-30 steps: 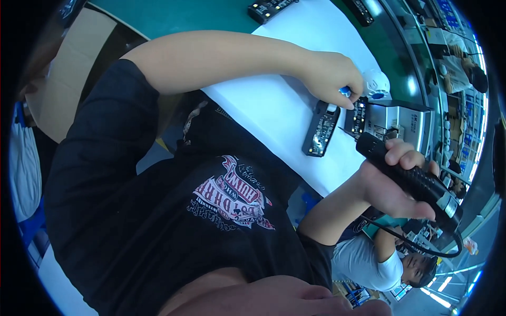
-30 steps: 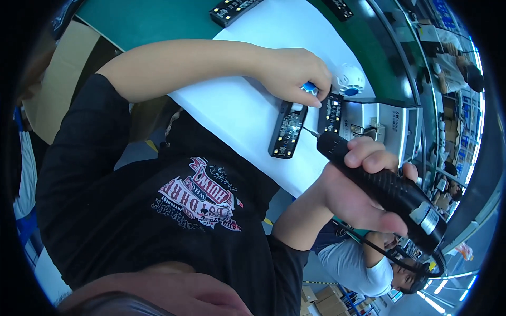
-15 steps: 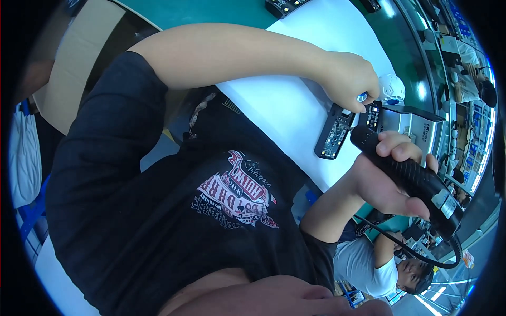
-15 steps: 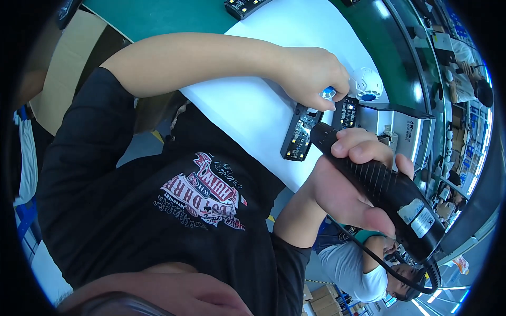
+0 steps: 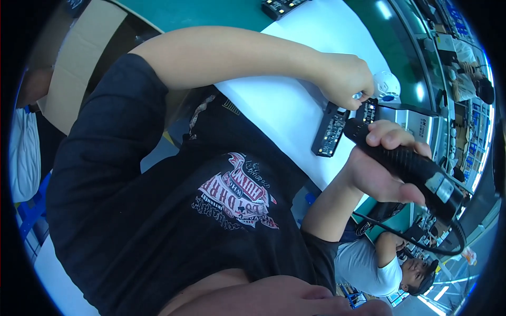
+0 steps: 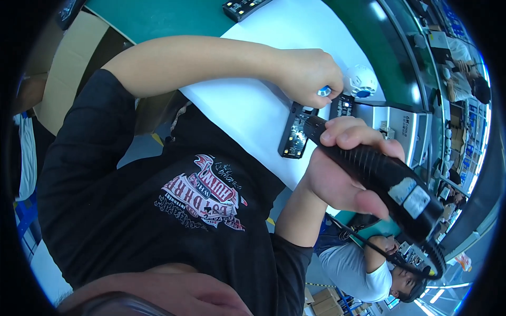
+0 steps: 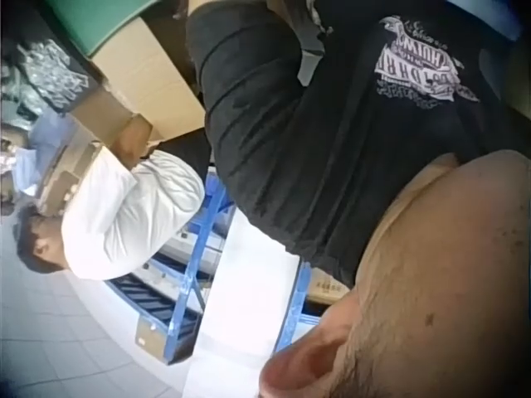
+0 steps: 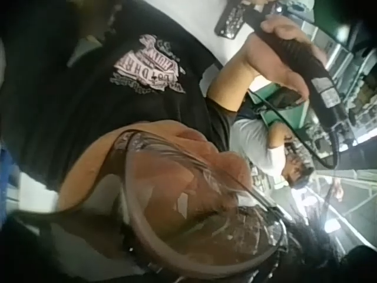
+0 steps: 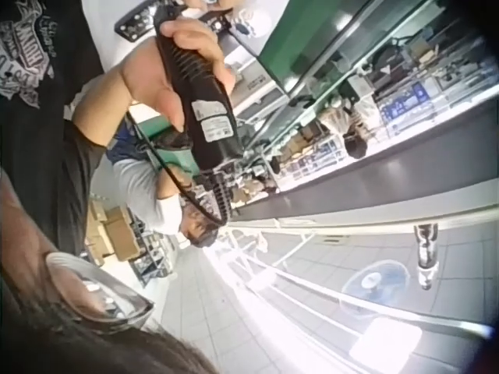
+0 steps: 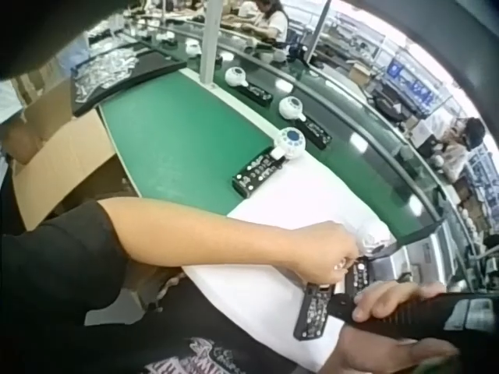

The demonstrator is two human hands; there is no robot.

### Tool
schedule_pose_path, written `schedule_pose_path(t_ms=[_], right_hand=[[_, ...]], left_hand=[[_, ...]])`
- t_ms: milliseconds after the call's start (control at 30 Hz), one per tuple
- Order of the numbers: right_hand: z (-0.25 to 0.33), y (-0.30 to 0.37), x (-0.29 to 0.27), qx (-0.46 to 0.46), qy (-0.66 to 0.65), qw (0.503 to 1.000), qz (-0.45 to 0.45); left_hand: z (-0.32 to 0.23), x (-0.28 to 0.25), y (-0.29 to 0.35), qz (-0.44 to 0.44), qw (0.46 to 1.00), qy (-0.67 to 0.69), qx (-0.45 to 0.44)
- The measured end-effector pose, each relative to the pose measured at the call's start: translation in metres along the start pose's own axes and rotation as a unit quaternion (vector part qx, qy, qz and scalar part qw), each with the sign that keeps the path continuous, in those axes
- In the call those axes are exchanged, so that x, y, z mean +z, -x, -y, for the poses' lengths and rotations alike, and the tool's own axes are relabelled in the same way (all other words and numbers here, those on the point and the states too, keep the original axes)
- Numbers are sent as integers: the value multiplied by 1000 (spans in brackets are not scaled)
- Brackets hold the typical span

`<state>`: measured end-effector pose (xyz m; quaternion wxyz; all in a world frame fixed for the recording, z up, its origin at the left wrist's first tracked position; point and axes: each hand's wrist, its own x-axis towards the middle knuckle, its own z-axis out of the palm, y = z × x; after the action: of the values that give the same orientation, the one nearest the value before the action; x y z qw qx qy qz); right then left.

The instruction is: Assembling electronic components and securing them with an electric screwdriver at a manufacturing station.

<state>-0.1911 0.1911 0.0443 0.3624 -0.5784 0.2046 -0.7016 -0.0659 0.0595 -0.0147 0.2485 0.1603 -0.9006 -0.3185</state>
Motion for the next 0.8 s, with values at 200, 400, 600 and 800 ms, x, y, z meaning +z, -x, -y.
schedule_pose_path(t_ms=[200,400,600,800], right_hand=[[47,-23,-42,-130,198,964,-122],[43,-48,-54,-182,433,853,-228],[29,-40,-71,-128,402,879,-223],[50,-10,-57,-40,158,972,-171]], left_hand=[[9,2,5,-24,1000,-15,10],[10,-1,7,-10,1000,-27,1],[19,2,5,-63,997,-27,21],[22,-5,6,-59,997,-48,-22]])
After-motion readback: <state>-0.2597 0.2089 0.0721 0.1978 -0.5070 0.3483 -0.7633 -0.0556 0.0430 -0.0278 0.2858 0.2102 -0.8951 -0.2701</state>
